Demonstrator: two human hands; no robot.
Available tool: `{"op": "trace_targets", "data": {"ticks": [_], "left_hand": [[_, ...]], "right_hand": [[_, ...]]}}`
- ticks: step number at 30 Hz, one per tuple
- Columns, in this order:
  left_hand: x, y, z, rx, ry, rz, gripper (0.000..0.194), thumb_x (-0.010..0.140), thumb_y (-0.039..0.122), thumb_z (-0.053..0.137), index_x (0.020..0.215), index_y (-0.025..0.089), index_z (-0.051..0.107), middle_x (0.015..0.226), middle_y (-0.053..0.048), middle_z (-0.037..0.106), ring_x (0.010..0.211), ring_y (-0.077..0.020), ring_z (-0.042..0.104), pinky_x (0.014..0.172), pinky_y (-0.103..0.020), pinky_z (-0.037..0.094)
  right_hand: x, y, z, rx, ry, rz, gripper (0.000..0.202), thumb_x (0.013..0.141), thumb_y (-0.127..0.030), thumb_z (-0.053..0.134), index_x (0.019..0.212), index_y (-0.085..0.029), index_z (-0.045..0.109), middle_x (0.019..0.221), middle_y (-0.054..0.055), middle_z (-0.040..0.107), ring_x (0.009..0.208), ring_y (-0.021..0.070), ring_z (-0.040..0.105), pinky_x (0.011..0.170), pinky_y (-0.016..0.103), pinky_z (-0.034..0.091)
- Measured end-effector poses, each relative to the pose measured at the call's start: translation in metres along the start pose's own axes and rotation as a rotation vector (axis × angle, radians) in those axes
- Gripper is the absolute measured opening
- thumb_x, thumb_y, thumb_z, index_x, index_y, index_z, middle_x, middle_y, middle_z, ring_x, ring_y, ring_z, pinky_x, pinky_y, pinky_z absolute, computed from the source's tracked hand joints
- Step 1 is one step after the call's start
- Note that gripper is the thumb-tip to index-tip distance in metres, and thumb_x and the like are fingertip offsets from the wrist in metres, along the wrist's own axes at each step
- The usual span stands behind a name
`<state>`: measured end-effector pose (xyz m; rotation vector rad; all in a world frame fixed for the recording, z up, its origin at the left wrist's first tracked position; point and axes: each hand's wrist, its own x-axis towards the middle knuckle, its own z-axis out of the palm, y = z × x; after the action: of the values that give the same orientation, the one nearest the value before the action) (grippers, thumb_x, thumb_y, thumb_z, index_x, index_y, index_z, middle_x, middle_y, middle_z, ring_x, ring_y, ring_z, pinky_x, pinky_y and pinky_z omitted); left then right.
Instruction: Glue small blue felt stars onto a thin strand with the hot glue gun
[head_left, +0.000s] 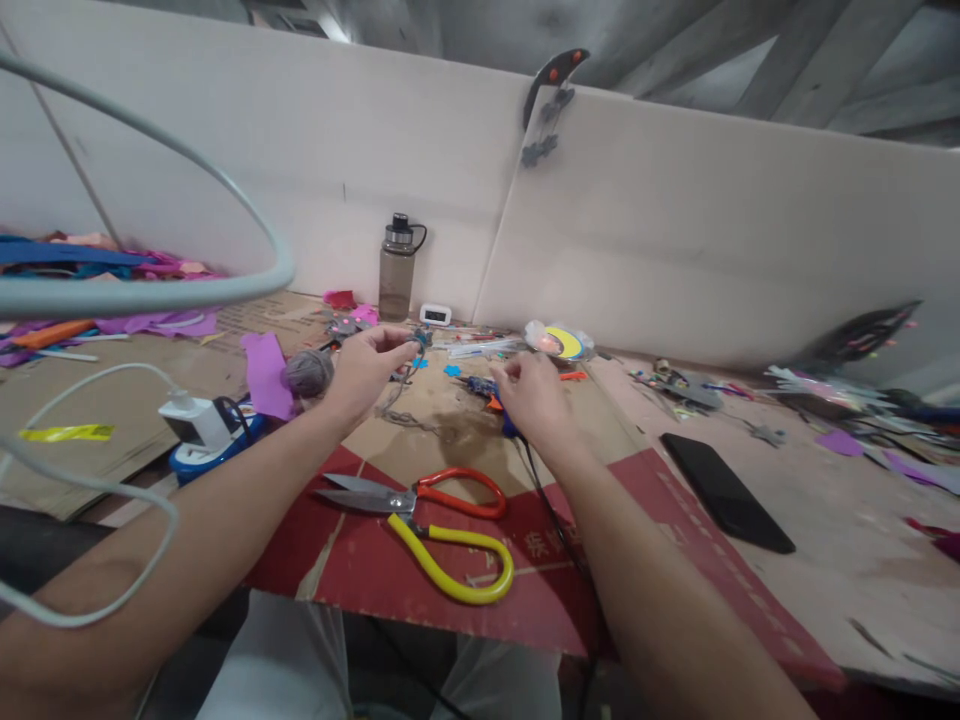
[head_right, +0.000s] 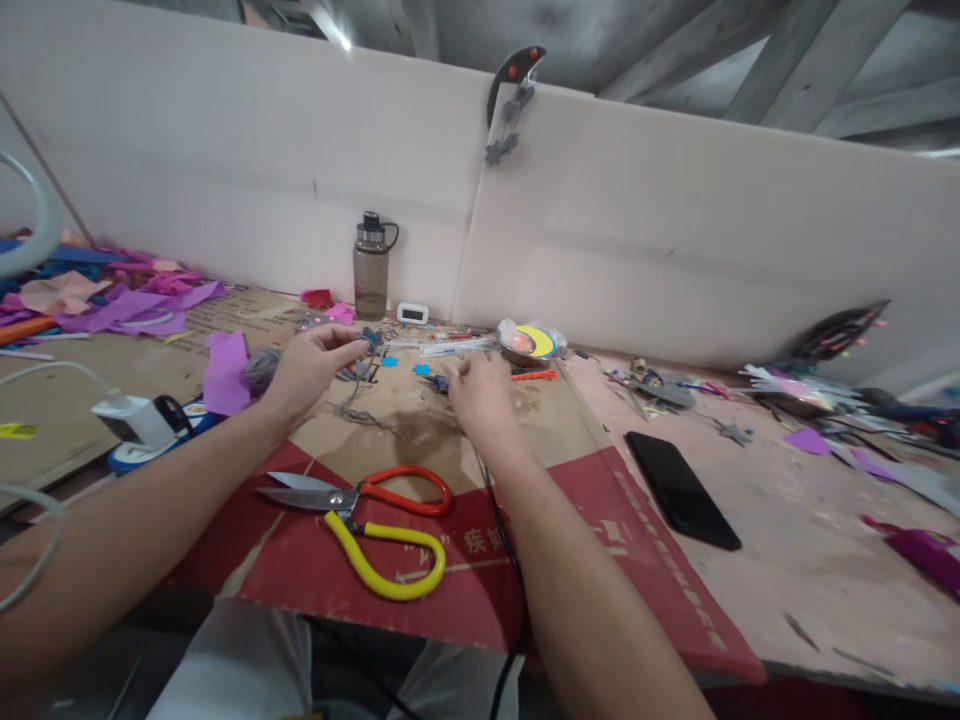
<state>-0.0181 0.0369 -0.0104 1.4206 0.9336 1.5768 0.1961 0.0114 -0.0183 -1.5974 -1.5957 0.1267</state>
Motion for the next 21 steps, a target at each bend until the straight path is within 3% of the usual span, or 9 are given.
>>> {"op": "trace_targets", "data": {"ticks": [2, 5, 8, 12, 16, 19, 21], "left_hand": [[-0.005, 0.002, 0.004, 0.048, -0.034, 0.013, 0.023, 0.064, 0.031, 0.078, 0.078, 0.015, 0.068, 0.067, 0.000, 0.064, 0.057, -0.0090, 0.053, 0.053, -0.021, 0.042], [-0.012, 0.007, 0.008, 0.136, -0.067, 0.045, 0.022, 0.065, 0.029, 0.077, 0.080, 0.015, 0.069, 0.069, -0.001, 0.066, 0.060, -0.0111, 0.057, 0.055, -0.022, 0.044], [-0.015, 0.010, 0.010, 0.205, -0.079, 0.074, 0.020, 0.067, 0.028, 0.075, 0.081, 0.015, 0.069, 0.073, -0.002, 0.068, 0.065, -0.0133, 0.060, 0.059, -0.023, 0.046], [-0.016, 0.011, 0.011, 0.277, -0.091, 0.106, 0.017, 0.070, 0.027, 0.072, 0.083, 0.015, 0.069, 0.070, -0.001, 0.066, 0.062, -0.0118, 0.058, 0.057, -0.022, 0.044], [-0.016, 0.009, 0.011, 0.256, -0.103, 0.093, 0.019, 0.070, 0.027, 0.072, 0.084, 0.015, 0.069, 0.071, -0.001, 0.066, 0.060, -0.0112, 0.057, 0.053, -0.022, 0.044], [-0.015, 0.008, 0.011, 0.267, -0.085, 0.097, 0.020, 0.070, 0.027, 0.072, 0.085, 0.015, 0.069, 0.070, -0.001, 0.066, 0.058, -0.0109, 0.057, 0.052, -0.022, 0.045], [-0.015, 0.009, 0.012, 0.263, -0.082, 0.090, 0.020, 0.069, 0.026, 0.073, 0.084, 0.014, 0.068, 0.068, -0.001, 0.066, 0.055, -0.0104, 0.056, 0.051, -0.021, 0.045]], "right_hand": [[-0.008, -0.018, 0.010, 0.342, -0.017, -0.062, 0.019, 0.080, -0.036, 0.058, 0.085, -0.019, 0.050, 0.096, 0.011, 0.062, 0.096, 0.0221, 0.058, 0.090, 0.041, 0.044], [-0.018, -0.040, 0.033, 0.892, -0.202, 0.048, 0.042, 0.072, -0.036, 0.067, 0.104, -0.023, 0.042, 0.108, 0.006, 0.060, 0.097, 0.0160, 0.061, 0.088, 0.035, 0.048], [-0.024, -0.050, 0.046, 1.178, -0.363, 0.173, 0.052, 0.068, -0.030, 0.070, 0.108, -0.025, 0.036, 0.090, -0.002, 0.063, 0.079, 0.0121, 0.064, 0.083, 0.033, 0.051], [-0.024, -0.052, 0.040, 1.249, -0.362, 0.270, 0.049, 0.066, -0.025, 0.070, 0.102, -0.026, 0.036, 0.068, -0.012, 0.052, 0.054, 0.0070, 0.051, 0.070, 0.031, 0.054], [-0.024, -0.053, 0.034, 1.253, -0.350, 0.289, 0.047, 0.064, -0.025, 0.072, 0.097, -0.026, 0.037, 0.067, -0.012, 0.049, 0.056, 0.0065, 0.046, 0.062, 0.028, 0.053], [-0.023, -0.052, 0.037, 1.157, -0.330, 0.263, 0.045, 0.065, -0.028, 0.071, 0.096, -0.025, 0.039, 0.069, -0.011, 0.049, 0.054, 0.0071, 0.044, 0.050, 0.021, 0.043], [-0.022, -0.052, 0.039, 1.043, -0.243, 0.198, 0.039, 0.068, -0.028, 0.068, 0.096, -0.025, 0.041, 0.067, -0.010, 0.047, 0.053, 0.0075, 0.042, 0.047, 0.020, 0.036]]}}
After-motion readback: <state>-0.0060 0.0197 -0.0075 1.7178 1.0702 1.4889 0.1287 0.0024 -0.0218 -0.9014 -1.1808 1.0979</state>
